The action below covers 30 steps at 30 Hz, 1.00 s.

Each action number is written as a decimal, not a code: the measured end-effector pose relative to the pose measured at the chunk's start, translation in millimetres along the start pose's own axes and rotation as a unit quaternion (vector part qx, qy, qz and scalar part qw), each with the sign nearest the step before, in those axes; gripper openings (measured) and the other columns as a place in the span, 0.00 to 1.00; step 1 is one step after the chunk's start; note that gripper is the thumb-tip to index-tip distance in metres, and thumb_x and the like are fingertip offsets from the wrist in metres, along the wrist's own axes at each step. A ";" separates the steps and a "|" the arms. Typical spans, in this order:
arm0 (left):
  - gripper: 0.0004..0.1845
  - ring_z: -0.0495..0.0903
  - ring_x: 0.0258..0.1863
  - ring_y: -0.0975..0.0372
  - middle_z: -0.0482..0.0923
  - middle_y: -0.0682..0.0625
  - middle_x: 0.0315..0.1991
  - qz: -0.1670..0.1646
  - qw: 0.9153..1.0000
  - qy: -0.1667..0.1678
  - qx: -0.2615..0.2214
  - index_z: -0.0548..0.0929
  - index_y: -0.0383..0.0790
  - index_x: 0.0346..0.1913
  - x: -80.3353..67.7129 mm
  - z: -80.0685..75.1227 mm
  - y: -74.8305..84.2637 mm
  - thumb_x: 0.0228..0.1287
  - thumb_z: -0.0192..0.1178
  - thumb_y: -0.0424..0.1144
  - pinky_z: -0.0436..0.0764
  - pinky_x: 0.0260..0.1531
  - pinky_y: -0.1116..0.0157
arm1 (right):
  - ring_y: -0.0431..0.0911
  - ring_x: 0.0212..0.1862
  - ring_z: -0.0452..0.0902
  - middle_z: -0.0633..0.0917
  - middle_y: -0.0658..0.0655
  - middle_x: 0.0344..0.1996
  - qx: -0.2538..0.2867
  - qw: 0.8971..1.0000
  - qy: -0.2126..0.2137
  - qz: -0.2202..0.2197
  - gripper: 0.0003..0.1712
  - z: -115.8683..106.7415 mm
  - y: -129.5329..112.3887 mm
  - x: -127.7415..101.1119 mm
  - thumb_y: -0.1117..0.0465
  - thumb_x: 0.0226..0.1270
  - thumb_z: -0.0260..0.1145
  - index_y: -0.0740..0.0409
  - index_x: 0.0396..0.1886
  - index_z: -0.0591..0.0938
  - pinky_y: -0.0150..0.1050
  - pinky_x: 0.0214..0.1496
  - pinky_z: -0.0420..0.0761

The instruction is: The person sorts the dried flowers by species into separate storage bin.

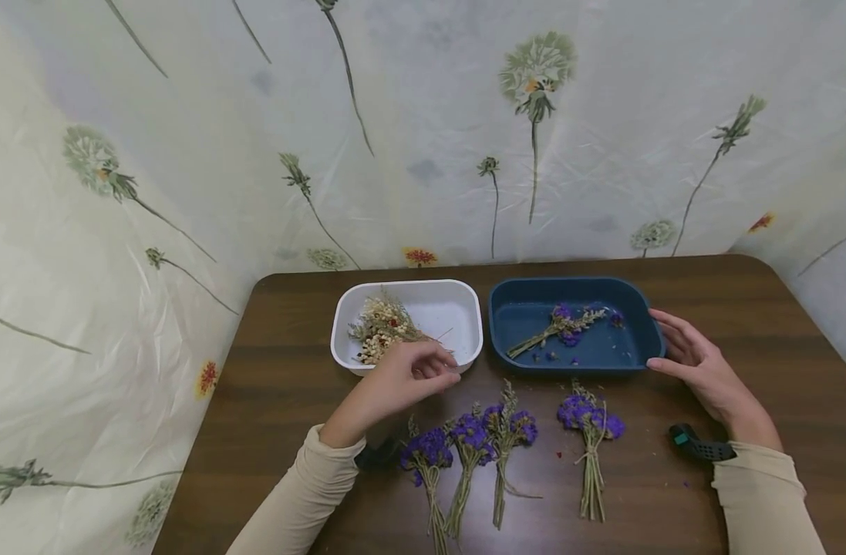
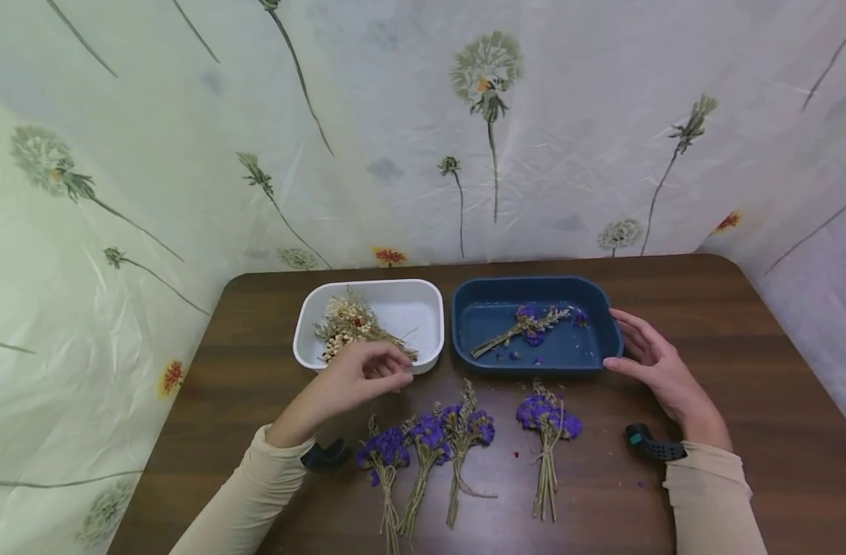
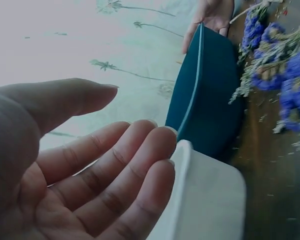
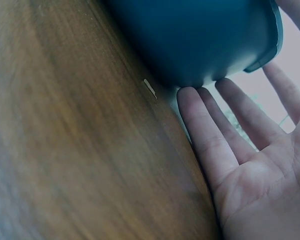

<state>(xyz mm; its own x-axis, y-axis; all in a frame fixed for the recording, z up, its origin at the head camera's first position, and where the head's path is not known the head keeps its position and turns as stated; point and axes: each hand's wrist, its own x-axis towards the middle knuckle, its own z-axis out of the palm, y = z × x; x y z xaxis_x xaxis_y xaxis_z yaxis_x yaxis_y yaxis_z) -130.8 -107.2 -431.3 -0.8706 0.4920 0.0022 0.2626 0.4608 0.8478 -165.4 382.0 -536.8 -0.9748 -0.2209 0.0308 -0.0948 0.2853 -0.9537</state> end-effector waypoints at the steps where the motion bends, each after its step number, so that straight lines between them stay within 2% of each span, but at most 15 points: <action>1: 0.07 0.83 0.33 0.67 0.87 0.50 0.36 -0.004 1.000 0.003 -0.010 0.89 0.43 0.44 -6.2 0.6 -2.9 0.69 0.69 0.42 0.83 0.39 0.69 | 0.20 0.64 0.65 0.63 0.48 0.78 0.003 1.000 0.000 0.000 0.45 0.2 0.3 -0.3 0.73 0.74 0.62 0.49 0.84 0.56 0.14 0.56 0.72; 6: 0.05 0.81 0.30 0.68 0.86 0.48 0.34 -0.028 0.999 0.024 -0.035 0.88 0.40 0.40 -36.2 6.3 -18.9 0.68 0.69 0.38 0.83 0.35 0.70 | 0.21 0.64 0.65 0.63 0.49 0.78 0.010 1.000 0.000 0.004 0.44 1.2 -0.3 0.2 0.73 0.74 0.62 0.48 0.84 0.56 0.15 0.56 0.73; 11: 0.06 0.78 0.24 0.69 0.83 0.53 0.27 -0.074 0.996 0.046 -0.026 0.87 0.43 0.34 -61.8 19.1 -29.3 0.65 0.72 0.40 0.80 0.29 0.72 | 0.21 0.64 0.64 0.62 0.50 0.79 0.011 1.000 -0.001 0.007 0.45 2.1 -1.9 0.8 0.72 0.74 0.62 0.48 0.84 0.56 0.15 0.56 0.73; 14: 0.09 0.76 0.21 0.71 0.80 0.57 0.24 -0.091 0.994 0.053 -0.014 0.85 0.46 0.30 -72.9 30.5 -34.7 0.64 0.73 0.43 0.78 0.26 0.72 | 0.21 0.64 0.65 0.63 0.49 0.78 0.020 1.000 0.000 0.001 0.45 2.2 -1.7 0.1 0.74 0.74 0.62 0.49 0.84 0.56 0.15 0.56 0.73; 22: 0.17 0.67 0.14 0.71 0.71 0.61 0.15 -0.127 0.988 0.077 0.039 0.81 0.49 0.23 -89.0 52.5 -41.1 0.56 0.78 0.52 0.72 0.20 0.71 | 0.22 0.64 0.67 0.64 0.47 0.77 0.037 0.999 0.000 -0.002 0.44 2.3 -0.2 -2.3 0.74 0.73 0.62 0.50 0.84 0.57 0.15 0.57 0.73; 26: 0.22 0.64 0.12 0.70 0.67 0.62 0.13 -0.148 0.981 0.080 0.097 0.80 0.49 0.24 -95.3 61.7 -38.3 0.50 0.80 0.58 0.68 0.19 0.71 | 0.21 0.64 0.66 0.64 0.47 0.77 0.033 0.999 -0.003 0.000 0.44 1.2 0.0 -2.5 0.74 0.74 0.62 0.50 0.84 0.56 0.15 0.57 0.73; 30: 0.22 0.63 0.12 0.72 0.66 0.64 0.14 -0.146 0.975 0.094 0.140 0.78 0.51 0.24 -98.7 67.4 -37.0 0.48 0.81 0.57 0.67 0.20 0.71 | 0.21 0.64 0.67 0.65 0.45 0.76 0.035 0.999 -0.002 -0.001 0.44 -0.7 0.3 -1.1 0.74 0.74 0.61 0.50 0.84 0.57 0.16 0.56 0.74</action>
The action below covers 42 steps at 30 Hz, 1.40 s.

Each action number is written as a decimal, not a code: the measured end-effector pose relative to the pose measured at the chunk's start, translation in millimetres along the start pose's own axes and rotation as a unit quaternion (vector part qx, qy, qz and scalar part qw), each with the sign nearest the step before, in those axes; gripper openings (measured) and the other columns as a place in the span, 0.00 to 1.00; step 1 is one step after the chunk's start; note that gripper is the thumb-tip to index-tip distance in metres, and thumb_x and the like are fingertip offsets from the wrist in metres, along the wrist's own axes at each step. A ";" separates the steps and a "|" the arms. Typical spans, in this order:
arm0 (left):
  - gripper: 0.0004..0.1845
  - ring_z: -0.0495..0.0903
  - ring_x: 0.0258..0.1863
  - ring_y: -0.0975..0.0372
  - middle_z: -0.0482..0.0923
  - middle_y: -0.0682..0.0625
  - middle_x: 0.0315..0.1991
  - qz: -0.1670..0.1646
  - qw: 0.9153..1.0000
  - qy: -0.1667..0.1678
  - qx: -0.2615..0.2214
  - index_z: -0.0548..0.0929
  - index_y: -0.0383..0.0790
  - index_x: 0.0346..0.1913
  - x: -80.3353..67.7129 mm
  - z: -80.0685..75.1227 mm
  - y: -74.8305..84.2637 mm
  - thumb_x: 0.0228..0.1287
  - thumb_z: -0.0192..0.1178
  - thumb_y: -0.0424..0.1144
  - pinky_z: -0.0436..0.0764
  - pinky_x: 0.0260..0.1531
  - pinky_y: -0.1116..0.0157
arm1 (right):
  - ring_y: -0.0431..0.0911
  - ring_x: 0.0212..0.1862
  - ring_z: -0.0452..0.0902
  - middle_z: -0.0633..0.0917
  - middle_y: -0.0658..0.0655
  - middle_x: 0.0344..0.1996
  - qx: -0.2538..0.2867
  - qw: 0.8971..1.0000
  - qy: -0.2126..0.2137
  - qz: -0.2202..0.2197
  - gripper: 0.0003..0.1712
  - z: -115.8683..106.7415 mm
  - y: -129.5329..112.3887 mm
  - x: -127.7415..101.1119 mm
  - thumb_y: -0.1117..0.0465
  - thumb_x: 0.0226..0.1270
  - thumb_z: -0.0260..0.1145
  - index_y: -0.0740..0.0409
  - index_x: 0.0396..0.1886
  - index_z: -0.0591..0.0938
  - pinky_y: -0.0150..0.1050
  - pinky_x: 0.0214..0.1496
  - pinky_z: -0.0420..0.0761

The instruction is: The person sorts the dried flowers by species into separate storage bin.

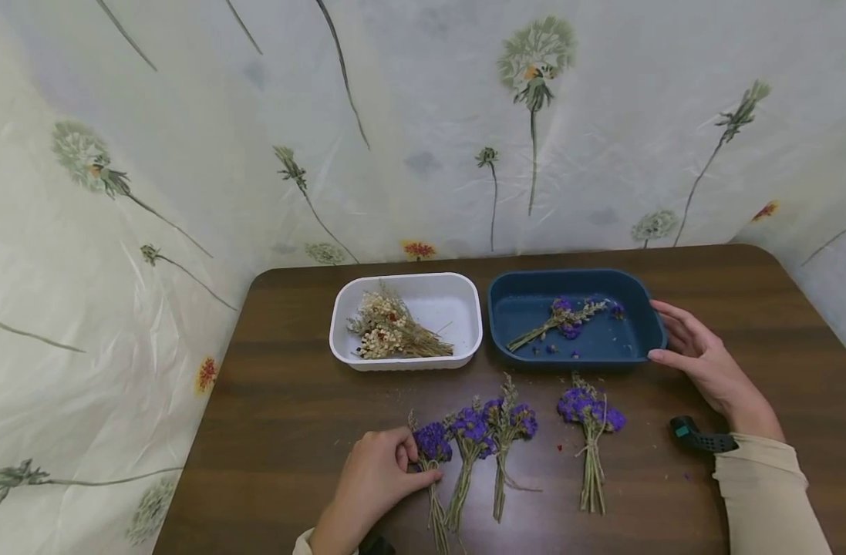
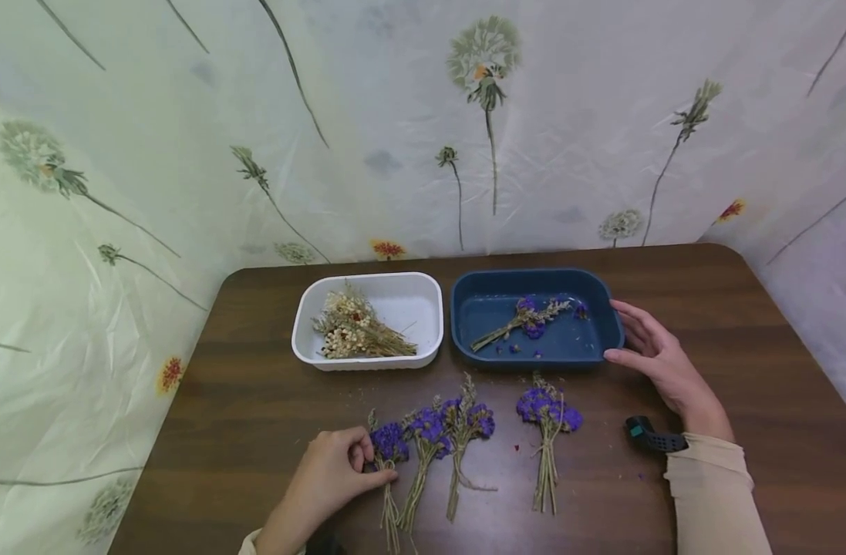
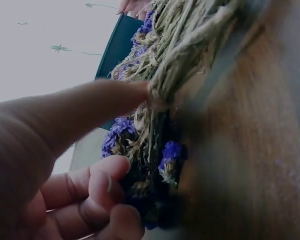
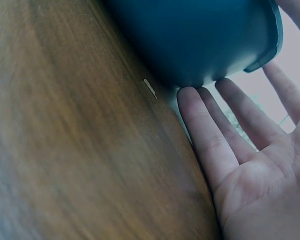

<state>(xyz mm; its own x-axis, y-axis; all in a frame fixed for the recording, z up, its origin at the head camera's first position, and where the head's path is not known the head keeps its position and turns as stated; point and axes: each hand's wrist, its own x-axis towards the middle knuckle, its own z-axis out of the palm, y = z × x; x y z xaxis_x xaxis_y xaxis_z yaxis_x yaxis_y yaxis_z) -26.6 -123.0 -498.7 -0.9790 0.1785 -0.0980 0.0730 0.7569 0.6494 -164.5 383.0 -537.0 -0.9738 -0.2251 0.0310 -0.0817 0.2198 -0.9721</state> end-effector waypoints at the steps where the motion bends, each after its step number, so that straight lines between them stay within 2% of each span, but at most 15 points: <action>1: 0.21 0.63 0.13 0.72 0.66 0.64 0.14 0.000 1.000 0.004 0.005 0.78 0.51 0.24 -0.3 0.1 -0.1 0.47 0.81 0.56 0.67 0.20 0.71 | 0.22 0.64 0.68 0.65 0.45 0.75 0.003 1.000 0.000 -0.001 0.44 -0.3 0.2 0.3 0.75 0.73 0.61 0.50 0.83 0.57 0.16 0.56 0.74; 7: 0.18 0.66 0.17 0.73 0.72 0.62 0.18 0.002 1.000 0.021 0.014 0.80 0.50 0.27 1.7 -4.7 -6.2 0.48 0.82 0.49 0.70 0.24 0.71 | 0.23 0.63 0.68 0.66 0.45 0.74 0.001 1.000 0.002 0.003 0.44 -0.1 0.7 0.9 0.74 0.73 0.62 0.50 0.83 0.57 0.15 0.56 0.74; 10: 0.15 0.71 0.22 0.72 0.77 0.59 0.23 0.009 1.000 0.029 0.008 0.82 0.48 0.29 4.1 -9.2 -11.0 0.49 0.82 0.44 0.74 0.28 0.70 | 0.23 0.63 0.68 0.66 0.46 0.74 0.003 1.000 0.003 0.004 0.44 0.2 0.1 1.3 0.74 0.73 0.62 0.50 0.83 0.57 0.16 0.56 0.74; 15: 0.12 0.80 0.31 0.66 0.83 0.55 0.31 0.024 0.999 0.032 -0.003 0.85 0.45 0.33 9.3 -16.0 -19.2 0.51 0.79 0.36 0.80 0.35 0.68 | 0.23 0.63 0.67 0.65 0.47 0.75 0.004 1.000 0.003 0.005 0.44 0.6 -1.2 1.9 0.74 0.74 0.62 0.49 0.83 0.57 0.16 0.55 0.75; 21: 0.11 0.83 0.34 0.61 0.86 0.52 0.34 0.039 0.998 0.035 -0.026 0.87 0.43 0.37 14.6 -23.8 -27.8 0.52 0.75 0.28 0.82 0.38 0.66 | 0.23 0.64 0.67 0.64 0.48 0.76 0.008 1.000 0.003 0.001 0.44 0.7 -1.6 1.6 0.74 0.74 0.62 0.50 0.83 0.57 0.16 0.56 0.74; 27: 0.09 0.82 0.35 0.63 0.86 0.54 0.35 0.009 0.998 0.038 -0.042 0.89 0.45 0.38 16.4 -28.7 -36.0 0.56 0.76 0.32 0.81 0.39 0.67 | 0.23 0.64 0.67 0.64 0.47 0.76 0.011 1.000 -0.001 -0.004 0.44 1.1 -1.4 2.0 0.75 0.73 0.61 0.51 0.83 0.57 0.16 0.56 0.74; 31: 0.07 0.82 0.33 0.66 0.87 0.55 0.33 -0.010 0.997 0.024 -0.079 0.90 0.46 0.39 17.3 -27.3 -41.7 0.59 0.75 0.35 0.81 0.37 0.68 | 0.23 0.65 0.65 0.62 0.49 0.78 0.002 1.000 -0.007 -0.001 0.44 0.0 -2.6 3.5 0.74 0.74 0.61 0.50 0.84 0.57 0.16 0.56 0.74; 36: 0.06 0.82 0.30 0.70 0.88 0.55 0.31 -0.016 0.991 0.032 -0.126 0.90 0.44 0.37 18.1 -25.6 -46.1 0.58 0.75 0.33 0.82 0.35 0.70 | 0.22 0.65 0.66 0.63 0.47 0.77 0.011 1.000 -0.010 -0.005 0.44 -0.5 -2.2 2.7 0.75 0.74 0.60 0.51 0.84 0.56 0.16 0.56 0.74; 42: 0.06 0.82 0.26 0.71 0.88 0.54 0.28 -0.019 0.988 0.048 -0.142 0.89 0.45 0.33 19.7 -29.0 -47.2 0.57 0.76 0.31 0.75 0.27 0.73 | 0.21 0.65 0.68 0.66 0.43 0.75 0.012 1.000 -0.004 -0.008 0.44 -0.6 -1.8 0.3 0.75 0.74 0.61 0.51 0.83 0.57 0.17 0.56 0.75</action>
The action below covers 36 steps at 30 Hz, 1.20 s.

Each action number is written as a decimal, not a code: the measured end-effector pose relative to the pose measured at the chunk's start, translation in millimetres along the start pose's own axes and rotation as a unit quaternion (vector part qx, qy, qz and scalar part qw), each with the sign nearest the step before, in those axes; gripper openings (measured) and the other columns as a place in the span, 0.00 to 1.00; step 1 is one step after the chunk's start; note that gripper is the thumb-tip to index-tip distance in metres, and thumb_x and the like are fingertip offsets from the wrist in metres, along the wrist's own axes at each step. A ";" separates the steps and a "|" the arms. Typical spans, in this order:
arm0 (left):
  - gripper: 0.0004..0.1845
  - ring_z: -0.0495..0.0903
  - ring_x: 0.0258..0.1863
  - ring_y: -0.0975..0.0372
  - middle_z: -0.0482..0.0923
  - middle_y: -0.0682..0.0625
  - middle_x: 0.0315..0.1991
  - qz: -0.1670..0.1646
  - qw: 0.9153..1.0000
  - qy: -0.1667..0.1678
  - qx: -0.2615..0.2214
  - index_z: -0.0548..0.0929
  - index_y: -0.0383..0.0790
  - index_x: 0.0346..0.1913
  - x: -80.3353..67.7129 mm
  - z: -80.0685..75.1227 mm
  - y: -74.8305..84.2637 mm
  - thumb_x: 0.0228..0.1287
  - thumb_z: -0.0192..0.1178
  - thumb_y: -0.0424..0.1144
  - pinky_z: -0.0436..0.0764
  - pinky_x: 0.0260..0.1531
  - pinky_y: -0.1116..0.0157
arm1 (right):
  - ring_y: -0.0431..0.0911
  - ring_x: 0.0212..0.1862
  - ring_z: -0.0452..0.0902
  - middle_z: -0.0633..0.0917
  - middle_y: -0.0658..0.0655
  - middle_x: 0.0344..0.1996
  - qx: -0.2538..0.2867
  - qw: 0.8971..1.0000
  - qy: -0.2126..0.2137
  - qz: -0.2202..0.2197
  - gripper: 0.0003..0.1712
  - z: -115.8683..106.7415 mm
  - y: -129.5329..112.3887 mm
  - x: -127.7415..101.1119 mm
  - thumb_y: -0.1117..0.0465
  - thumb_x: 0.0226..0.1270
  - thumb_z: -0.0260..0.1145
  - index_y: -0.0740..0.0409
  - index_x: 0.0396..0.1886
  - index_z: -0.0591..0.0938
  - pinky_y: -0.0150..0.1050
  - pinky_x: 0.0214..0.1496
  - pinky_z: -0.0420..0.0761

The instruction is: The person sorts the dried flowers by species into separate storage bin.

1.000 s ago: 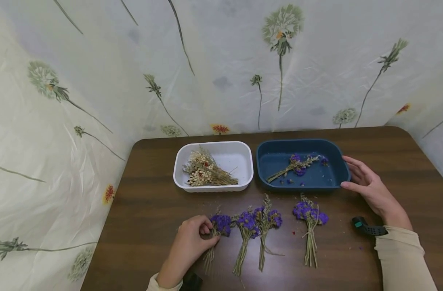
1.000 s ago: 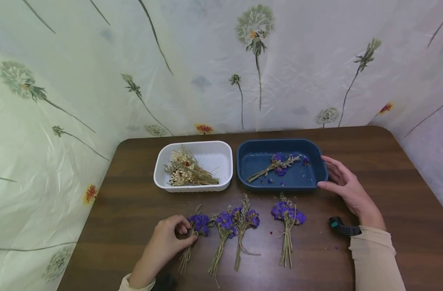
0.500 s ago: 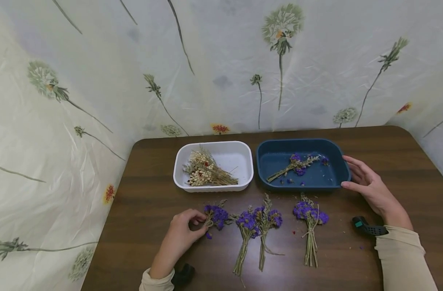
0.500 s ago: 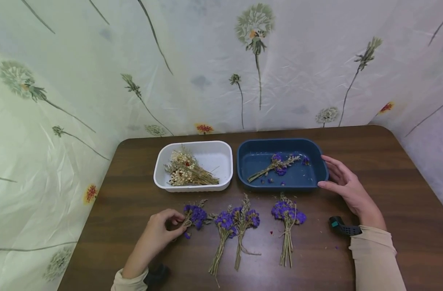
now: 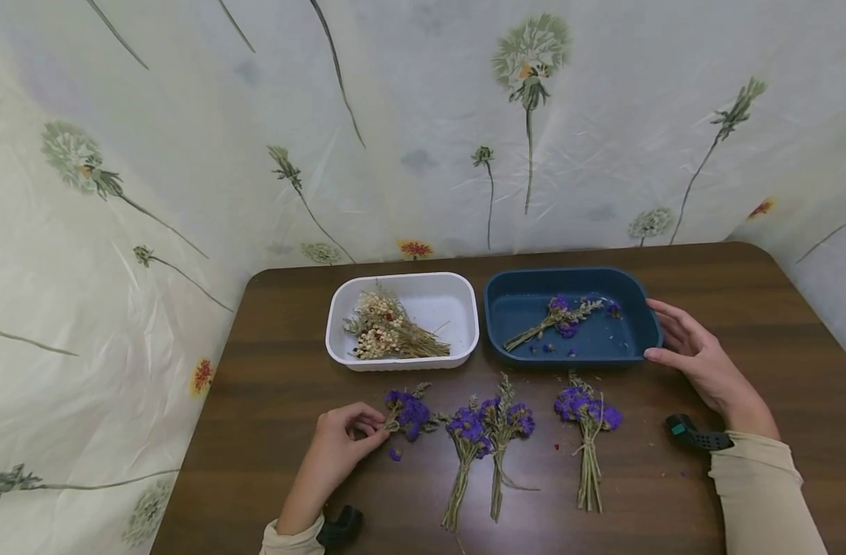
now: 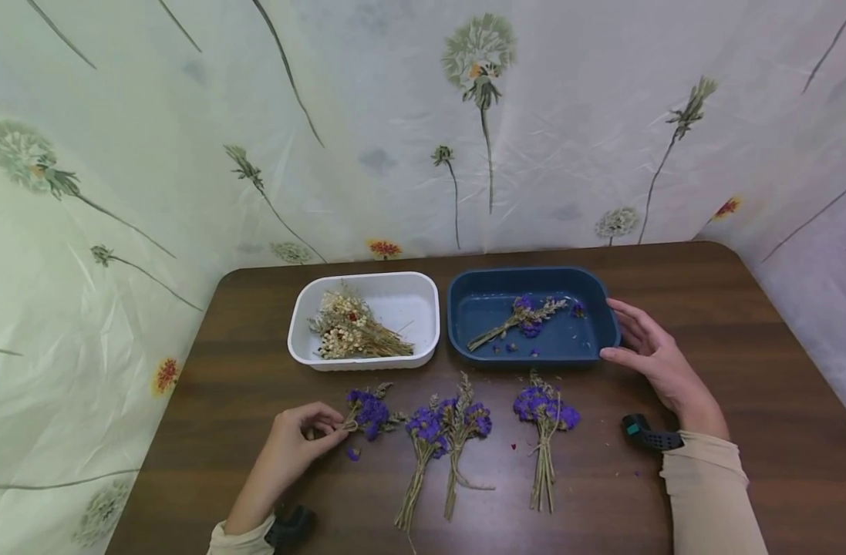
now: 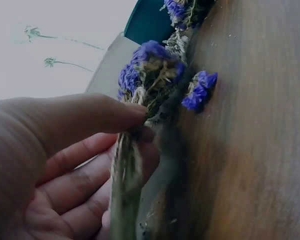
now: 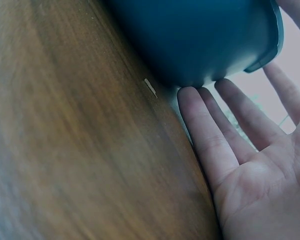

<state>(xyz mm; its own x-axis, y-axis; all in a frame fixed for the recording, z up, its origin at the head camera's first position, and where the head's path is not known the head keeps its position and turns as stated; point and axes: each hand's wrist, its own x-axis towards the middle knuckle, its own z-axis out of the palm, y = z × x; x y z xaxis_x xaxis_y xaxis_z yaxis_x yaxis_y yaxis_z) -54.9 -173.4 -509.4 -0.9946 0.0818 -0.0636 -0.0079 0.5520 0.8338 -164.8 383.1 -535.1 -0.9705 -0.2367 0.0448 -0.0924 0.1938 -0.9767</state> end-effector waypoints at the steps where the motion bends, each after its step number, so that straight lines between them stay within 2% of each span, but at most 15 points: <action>1: 0.06 0.82 0.26 0.71 0.88 0.54 0.28 0.001 1.000 0.002 0.001 0.89 0.45 0.32 0.1 -0.9 0.1 0.57 0.76 0.32 0.74 0.26 0.73 | 0.21 0.64 0.67 0.66 0.44 0.75 -0.003 1.000 0.001 0.000 0.44 0.3 0.0 -0.3 0.75 0.74 0.61 0.51 0.83 0.57 0.16 0.56 0.75; 11: 0.05 0.81 0.23 0.70 0.87 0.57 0.24 -0.002 1.000 0.028 -0.010 0.90 0.45 0.30 -6.4 -12.5 3.2 0.57 0.77 0.33 0.75 0.28 0.73 | 0.22 0.64 0.68 0.65 0.48 0.76 -0.011 1.000 0.003 0.008 0.44 1.9 -0.4 0.5 0.74 0.74 0.61 0.50 0.83 0.57 0.17 0.56 0.75; 18: 0.09 0.82 0.24 0.70 0.87 0.59 0.25 0.001 0.999 0.043 -0.016 0.89 0.51 0.29 -10.1 -15.1 9.7 0.55 0.78 0.33 0.78 0.30 0.72 | 0.21 0.64 0.67 0.64 0.49 0.77 -0.008 1.000 0.000 0.006 0.44 1.6 -0.8 -0.2 0.74 0.74 0.61 0.50 0.84 0.56 0.17 0.56 0.75; 26: 0.08 0.82 0.26 0.71 0.88 0.57 0.26 0.016 0.999 0.035 -0.024 0.90 0.50 0.31 -7.8 -15.1 18.2 0.55 0.78 0.33 0.80 0.32 0.72 | 0.21 0.64 0.67 0.63 0.48 0.77 -0.006 1.000 0.002 0.010 0.44 1.0 0.3 -0.2 0.74 0.74 0.61 0.50 0.84 0.56 0.17 0.56 0.75; 36: 0.07 0.82 0.26 0.70 0.88 0.58 0.27 0.067 0.998 0.015 -0.018 0.90 0.50 0.32 7.5 -14.7 33.5 0.57 0.77 0.34 0.81 0.32 0.71 | 0.21 0.64 0.67 0.63 0.49 0.77 -0.006 1.000 0.004 0.011 0.44 1.2 0.4 -0.9 0.73 0.74 0.61 0.49 0.84 0.56 0.17 0.56 0.76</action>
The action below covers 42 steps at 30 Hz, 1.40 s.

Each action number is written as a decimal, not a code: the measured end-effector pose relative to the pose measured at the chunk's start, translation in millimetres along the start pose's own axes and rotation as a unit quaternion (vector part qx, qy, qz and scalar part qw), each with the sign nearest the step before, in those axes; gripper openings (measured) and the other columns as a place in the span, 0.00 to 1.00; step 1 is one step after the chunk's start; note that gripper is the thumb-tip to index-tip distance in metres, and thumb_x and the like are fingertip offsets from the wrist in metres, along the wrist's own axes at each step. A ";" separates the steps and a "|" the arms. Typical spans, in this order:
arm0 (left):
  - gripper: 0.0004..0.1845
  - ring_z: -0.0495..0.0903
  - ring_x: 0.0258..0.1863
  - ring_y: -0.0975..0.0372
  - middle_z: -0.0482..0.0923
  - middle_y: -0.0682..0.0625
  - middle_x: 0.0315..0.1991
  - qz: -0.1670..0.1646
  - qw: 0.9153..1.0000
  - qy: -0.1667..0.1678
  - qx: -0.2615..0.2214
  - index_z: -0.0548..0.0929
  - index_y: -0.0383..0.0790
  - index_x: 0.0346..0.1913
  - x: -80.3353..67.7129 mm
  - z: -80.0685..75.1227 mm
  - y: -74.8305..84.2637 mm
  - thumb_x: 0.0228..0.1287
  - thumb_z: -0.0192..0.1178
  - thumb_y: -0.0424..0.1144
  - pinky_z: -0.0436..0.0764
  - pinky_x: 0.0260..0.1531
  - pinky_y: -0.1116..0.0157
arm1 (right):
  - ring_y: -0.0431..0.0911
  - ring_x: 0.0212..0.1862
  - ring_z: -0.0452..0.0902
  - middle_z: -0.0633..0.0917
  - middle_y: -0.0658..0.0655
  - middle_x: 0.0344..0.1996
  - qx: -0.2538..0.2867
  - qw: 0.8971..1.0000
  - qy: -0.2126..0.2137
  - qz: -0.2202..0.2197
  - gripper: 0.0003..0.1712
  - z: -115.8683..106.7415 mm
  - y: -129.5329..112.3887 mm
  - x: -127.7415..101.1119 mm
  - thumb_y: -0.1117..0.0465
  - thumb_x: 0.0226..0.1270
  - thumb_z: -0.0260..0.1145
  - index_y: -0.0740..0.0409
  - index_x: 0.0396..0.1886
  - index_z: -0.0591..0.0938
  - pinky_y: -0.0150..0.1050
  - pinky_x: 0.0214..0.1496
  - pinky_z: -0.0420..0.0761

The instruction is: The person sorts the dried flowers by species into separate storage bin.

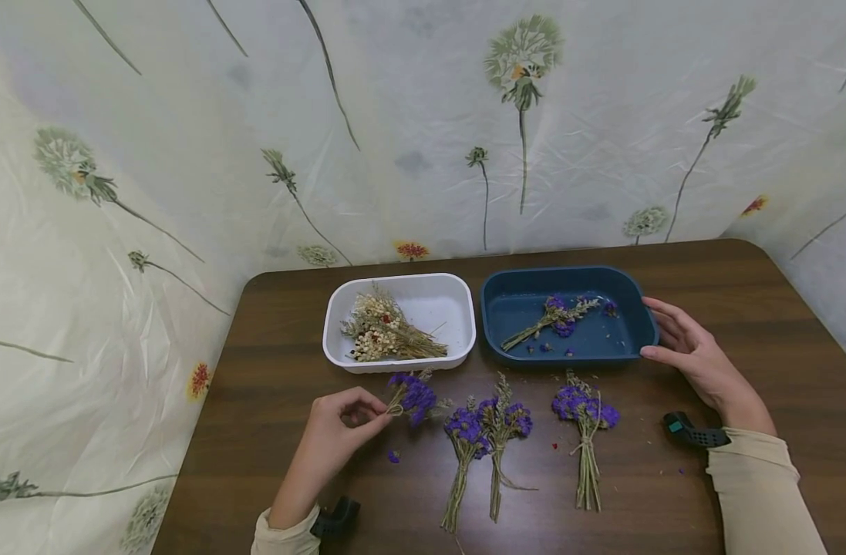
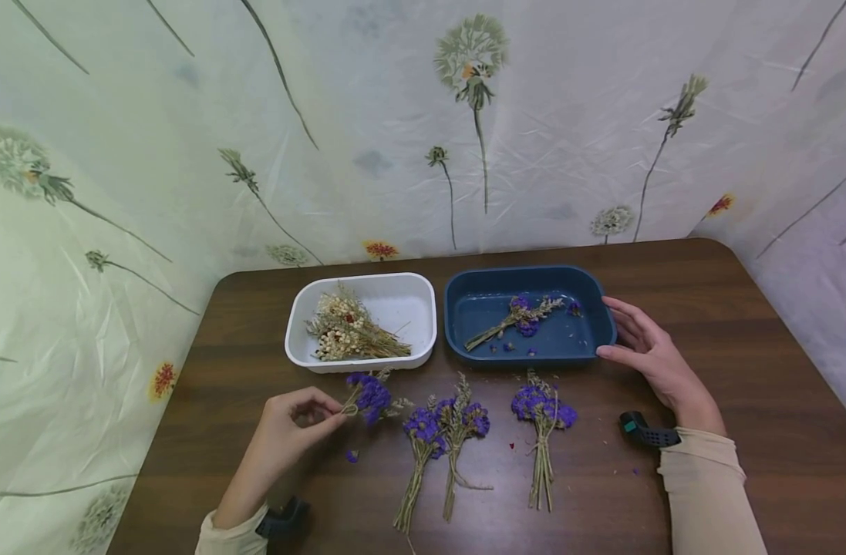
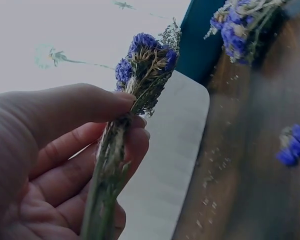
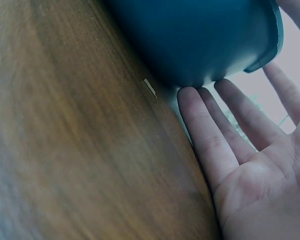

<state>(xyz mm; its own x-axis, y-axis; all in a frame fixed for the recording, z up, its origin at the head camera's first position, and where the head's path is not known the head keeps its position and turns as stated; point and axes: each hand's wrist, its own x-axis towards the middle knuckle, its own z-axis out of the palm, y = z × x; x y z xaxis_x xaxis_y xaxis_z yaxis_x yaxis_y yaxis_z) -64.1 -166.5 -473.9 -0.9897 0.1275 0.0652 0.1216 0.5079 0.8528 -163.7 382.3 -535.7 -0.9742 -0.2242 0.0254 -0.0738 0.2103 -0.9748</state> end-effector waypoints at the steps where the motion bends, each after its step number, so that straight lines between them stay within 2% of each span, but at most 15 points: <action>1: 0.07 0.83 0.26 0.70 0.88 0.57 0.27 0.005 1.000 -0.002 -0.002 0.90 0.50 0.32 1.9 -0.1 2.0 0.57 0.77 0.33 0.82 0.32 0.71 | 0.21 0.64 0.67 0.63 0.50 0.77 -0.001 1.000 0.000 0.001 0.44 0.0 -0.2 0.1 0.73 0.74 0.61 0.49 0.84 0.56 0.17 0.56 0.76; 10: 0.06 0.84 0.29 0.69 0.89 0.55 0.31 0.037 0.999 -0.030 -0.016 0.90 0.48 0.34 20.9 2.0 18.9 0.59 0.76 0.33 0.83 0.33 0.70 | 0.22 0.64 0.66 0.63 0.49 0.78 -0.011 1.000 -0.003 0.002 0.44 0.6 -2.8 1.2 0.72 0.75 0.61 0.47 0.84 0.56 0.17 0.56 0.75; 21: 0.03 0.85 0.30 0.66 0.90 0.48 0.33 0.066 0.995 -0.051 -0.045 0.90 0.42 0.36 45.9 16.6 32.9 0.60 0.75 0.33 0.82 0.33 0.70 | 0.21 0.63 0.66 0.64 0.51 0.77 -0.026 1.000 0.005 0.009 0.44 1.0 -0.7 1.8 0.71 0.75 0.62 0.48 0.84 0.56 0.16 0.56 0.75; 28: 0.03 0.84 0.30 0.67 0.89 0.51 0.32 0.083 0.994 -0.055 -0.032 0.90 0.44 0.35 64.2 27.2 40.9 0.60 0.75 0.34 0.81 0.33 0.70 | 0.21 0.63 0.67 0.63 0.52 0.77 -0.024 1.000 0.003 0.013 0.43 1.7 -1.2 0.3 0.71 0.75 0.62 0.48 0.84 0.56 0.16 0.55 0.75; 34: 0.03 0.85 0.31 0.68 0.89 0.52 0.32 0.094 0.993 -0.063 -0.039 0.90 0.44 0.35 81.4 36.6 51.7 0.60 0.75 0.35 0.83 0.34 0.69 | 0.21 0.63 0.66 0.63 0.52 0.77 -0.023 1.000 0.004 0.013 0.44 1.6 -3.2 -0.3 0.71 0.75 0.62 0.48 0.84 0.56 0.16 0.55 0.75; 39: 0.03 0.83 0.29 0.67 0.88 0.51 0.30 0.104 0.991 -0.080 -0.035 0.90 0.44 0.34 97.5 46.2 61.9 0.61 0.75 0.36 0.83 0.32 0.69 | 0.21 0.63 0.67 0.64 0.51 0.76 -0.020 1.000 0.003 0.010 0.44 1.5 -4.0 -0.6 0.71 0.75 0.62 0.48 0.84 0.56 0.17 0.55 0.75; 42: 0.03 0.82 0.30 0.69 0.88 0.53 0.30 0.111 0.990 -0.090 -0.017 0.90 0.45 0.34 107.5 53.9 66.3 0.62 0.74 0.38 0.80 0.32 0.70 | 0.22 0.64 0.67 0.64 0.49 0.76 -0.017 1.000 0.001 0.005 0.44 0.9 -3.4 -0.9 0.72 0.75 0.61 0.49 0.84 0.56 0.17 0.55 0.75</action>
<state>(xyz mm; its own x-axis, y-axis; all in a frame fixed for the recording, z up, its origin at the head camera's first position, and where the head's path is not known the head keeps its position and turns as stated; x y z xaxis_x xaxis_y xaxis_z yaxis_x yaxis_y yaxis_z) -158.3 -73.2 -438.2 -0.9087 0.3844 0.1626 0.3295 0.4217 0.8448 -162.3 380.9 -532.7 -0.9754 -0.2200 0.0158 -0.0707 0.2443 -0.9671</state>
